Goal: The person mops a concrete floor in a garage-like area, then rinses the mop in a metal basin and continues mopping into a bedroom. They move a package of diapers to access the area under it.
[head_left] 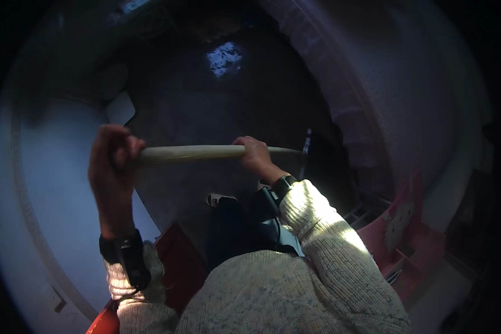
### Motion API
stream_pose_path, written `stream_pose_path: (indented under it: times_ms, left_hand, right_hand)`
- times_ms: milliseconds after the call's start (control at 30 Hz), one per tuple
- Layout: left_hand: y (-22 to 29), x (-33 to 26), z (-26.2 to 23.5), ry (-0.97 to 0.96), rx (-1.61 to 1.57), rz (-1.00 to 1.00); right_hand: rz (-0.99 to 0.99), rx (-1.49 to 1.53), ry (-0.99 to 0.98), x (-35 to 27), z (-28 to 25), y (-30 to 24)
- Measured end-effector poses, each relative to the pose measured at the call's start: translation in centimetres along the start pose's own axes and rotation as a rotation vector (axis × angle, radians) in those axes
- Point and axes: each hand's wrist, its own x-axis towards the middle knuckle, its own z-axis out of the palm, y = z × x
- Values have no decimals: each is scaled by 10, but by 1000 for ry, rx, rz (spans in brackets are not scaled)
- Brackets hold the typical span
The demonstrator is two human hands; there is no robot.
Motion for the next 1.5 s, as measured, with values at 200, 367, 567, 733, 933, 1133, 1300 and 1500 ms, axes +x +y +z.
stream_pose_path:
  times_ms: [200,367,567,733,933,1133,1300,1500]
  left_hand:
    - [70,-102,-140,368,-10,168]
    - [48,-206,-210,640,165,300]
    - [-15,-255,-195,834,532,-173]
    - [-50,-295,-193,442,-55,-1007]
    - [-69,-206,-190,453,-300,-931]
    - [-72,-16,-170,618,-767,-870]
    - [-79,122,-144,609,-803,-815]
    - [1,140,-185,710,-520,-702]
  right_hand:
    - [-452,-159,-238,52,96,-164]
    - [-752,-311,-329,58,211,-242]
    - [-1001,-561,-378,63,285,-225]
    - [-1101,-763,-684,38,304,-194]
    - [-1048,-830,-688,143,279,-204]
    - [-1006,-953,-548,325,237,-224]
    - [-998,-897,-555,457,191,-231]
    - [-1066,-950,-669,474,197,-303]
